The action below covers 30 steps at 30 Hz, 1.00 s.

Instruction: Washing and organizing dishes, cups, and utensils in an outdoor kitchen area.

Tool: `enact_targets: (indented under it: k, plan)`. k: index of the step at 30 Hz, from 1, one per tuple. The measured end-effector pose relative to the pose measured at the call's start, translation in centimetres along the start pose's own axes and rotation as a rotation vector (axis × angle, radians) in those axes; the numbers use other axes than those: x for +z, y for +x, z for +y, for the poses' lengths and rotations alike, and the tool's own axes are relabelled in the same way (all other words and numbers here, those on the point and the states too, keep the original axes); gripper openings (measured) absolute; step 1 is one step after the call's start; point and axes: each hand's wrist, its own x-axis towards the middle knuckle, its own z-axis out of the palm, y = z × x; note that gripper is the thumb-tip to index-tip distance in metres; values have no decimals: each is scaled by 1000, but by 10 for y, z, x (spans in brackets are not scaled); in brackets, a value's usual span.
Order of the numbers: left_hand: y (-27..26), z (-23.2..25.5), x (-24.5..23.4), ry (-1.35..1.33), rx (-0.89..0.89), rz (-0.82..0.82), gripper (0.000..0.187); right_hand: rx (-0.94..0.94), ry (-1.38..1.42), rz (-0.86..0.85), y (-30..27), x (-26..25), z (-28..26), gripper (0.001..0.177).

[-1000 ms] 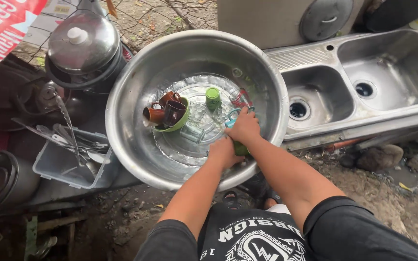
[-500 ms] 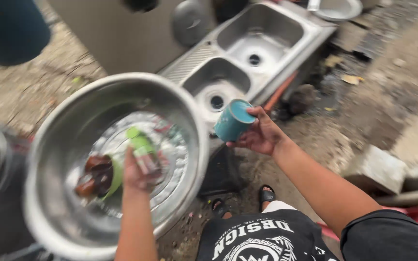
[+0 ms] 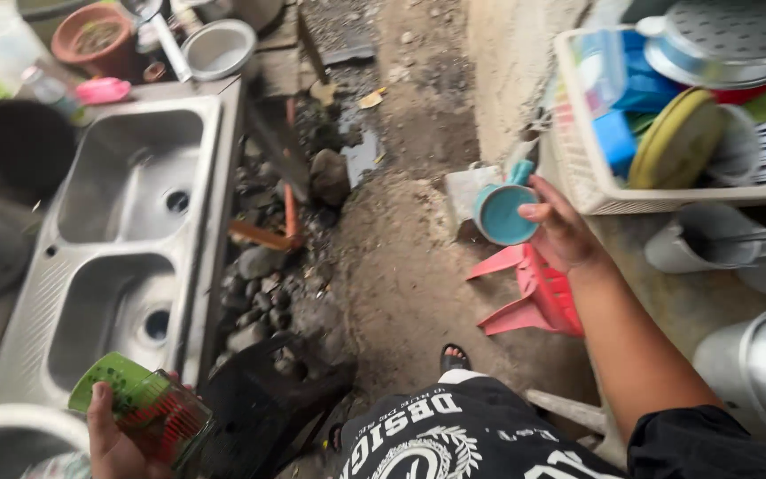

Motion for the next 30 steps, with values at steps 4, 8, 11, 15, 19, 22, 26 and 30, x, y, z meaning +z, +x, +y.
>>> enact_targets:
  k: [4, 8, 11, 15, 19, 22, 26, 30]
  plan:
    - [29, -34, 89, 56, -23, -43, 47, -149, -29, 239, -14, -74, -64, 56]
    - [28, -42, 194, 169, -44, -134, 43, -225, 52, 400, -15, -126, -110, 54]
    - [27, -46, 267, 230, 96, -220, 38, -278, -362, 675, -28, -175, -133, 58]
    - [26, -50, 366, 289, 119, -338, 38, -290, -996, 868, -48, -244, -111, 70]
    - [68, -102, 450, 389, 210, -557, 37, -427, -1330, 885, -55, -297, -45, 52]
    - [62, -121, 534, 375, 321, -787, 41, -281, -1515, 1066, -46, -292, -32, 55]
    - [44, -145, 621, 353, 224, -928, 42, -318, -1614, 963, 22, -151, -86, 85]
    - [33, -160, 672, 237, 181, -1113, 44, -6, -1657, 1056, 56, -132, -96, 81]
